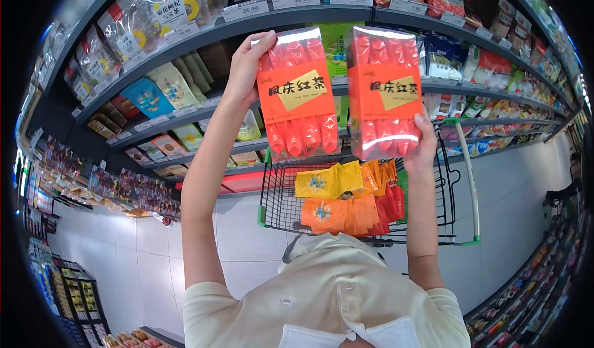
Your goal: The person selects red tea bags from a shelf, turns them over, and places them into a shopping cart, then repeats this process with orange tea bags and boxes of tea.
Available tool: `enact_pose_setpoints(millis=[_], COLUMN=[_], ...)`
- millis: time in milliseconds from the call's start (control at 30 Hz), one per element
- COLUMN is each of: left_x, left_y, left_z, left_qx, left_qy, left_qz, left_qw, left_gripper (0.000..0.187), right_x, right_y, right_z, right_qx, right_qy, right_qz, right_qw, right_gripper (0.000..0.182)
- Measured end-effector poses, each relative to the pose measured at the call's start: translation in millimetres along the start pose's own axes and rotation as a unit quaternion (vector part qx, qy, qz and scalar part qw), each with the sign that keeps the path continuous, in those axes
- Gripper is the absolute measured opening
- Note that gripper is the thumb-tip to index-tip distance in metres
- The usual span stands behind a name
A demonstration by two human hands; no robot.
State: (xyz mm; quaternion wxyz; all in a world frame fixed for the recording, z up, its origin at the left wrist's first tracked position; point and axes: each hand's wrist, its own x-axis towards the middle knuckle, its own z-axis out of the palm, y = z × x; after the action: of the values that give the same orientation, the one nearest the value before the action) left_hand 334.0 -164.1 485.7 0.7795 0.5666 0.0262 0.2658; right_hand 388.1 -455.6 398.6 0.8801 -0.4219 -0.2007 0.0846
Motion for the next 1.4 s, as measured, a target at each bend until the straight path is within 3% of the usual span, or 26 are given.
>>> enact_pose_setpoints(millis=[100,200,233,333,367,467,600,767,833,933,967,1067,1200,1233,1300,1333,1367,1400], left_x=[-3,-6,-4,-8,-12,-11,-14,-21,-35,-61,-71,-96,-100,-104,-115,-114,-113,-112], left_y=[-3,-10,-16,-32,-35,-50,-57,-54,-49,-45,-45,-69,-106,-112,-119,-116,-113,-111], left_z=[7,10,9,17,24,29,38,36,35,26,24,22,3,2,6,6,7,7], left_qx=[-0.014,0.023,0.032,0.056,0.037,0.119,0.066,0.057,0.035,0.004,-0.007,-0.077,-0.061,-0.056,-0.129,-0.174,-0.189,-0.203], left_qy=[-0.011,-0.012,-0.01,-0.018,-0.021,-0.048,-0.049,0.016,-0.028,-0.116,-0.148,-0.123,-0.19,-0.193,-0.171,-0.136,-0.12,-0.105], left_qz=[-0.008,0.005,0.014,0.006,-0.004,0.062,0.0,-0.067,-0.068,-0.11,-0.131,-0.264,-0.352,-0.35,-0.335,-0.37,-0.376,-0.381], left_qw=[1.0,1.0,0.999,0.998,0.999,0.99,0.997,0.996,0.997,0.987,0.98,0.954,0.915,0.915,0.918,0.902,0.899,0.896], left_gripper=[0.025,0.024,0.023,0.022,0.021,0.017,0.019,0.04,0.052,0.062,0.064,0.058,0.063,0.064,0.067,0.067,0.068,0.068], right_x=[-2,-5,-6,-12,-15,-15,-16,-27,-27,-23,-20,-15,-11,-11,-10,-10,-7,-7], right_y=[6,7,4,12,19,37,49,64,65,66,62,66,73,77,72,63,50,43], right_z=[2,1,-6,5,15,21,10,13,10,6,5,3,-8,-11,-6,2,10,9], right_qx=[-0.006,0.098,0.154,0.137,0.094,0.115,0.167,0.188,0.211,0.355,0.413,0.477,0.445,0.392,0.148,0.021,-0.111,-0.146], right_qy=[-0.014,0.001,-0.082,-0.125,-0.091,-0.09,-0.156,-0.094,-0.056,-0.06,-0.172,-0.222,-0.219,-0.174,-0.079,-0.028,-0.05,-0.08], right_qz=[0.0,0.03,0.071,0.145,0.121,0.165,0.232,0.205,0.213,0.225,0.225,0.251,0.243,0.236,0.194,0.167,0.104,0.071], right_qw=[1.0,0.995,0.982,0.972,0.984,0.975,0.945,0.956,0.952,0.906,0.866,0.813,0.834,0.872,0.967,0.985,0.987,0.983], right_gripper=[0.05,0.045,0.046,0.046,0.049,0.051,0.048,0.055,0.058,0.061,0.061,0.061,0.059,0.053,0.048,0.046,0.043,0.043])
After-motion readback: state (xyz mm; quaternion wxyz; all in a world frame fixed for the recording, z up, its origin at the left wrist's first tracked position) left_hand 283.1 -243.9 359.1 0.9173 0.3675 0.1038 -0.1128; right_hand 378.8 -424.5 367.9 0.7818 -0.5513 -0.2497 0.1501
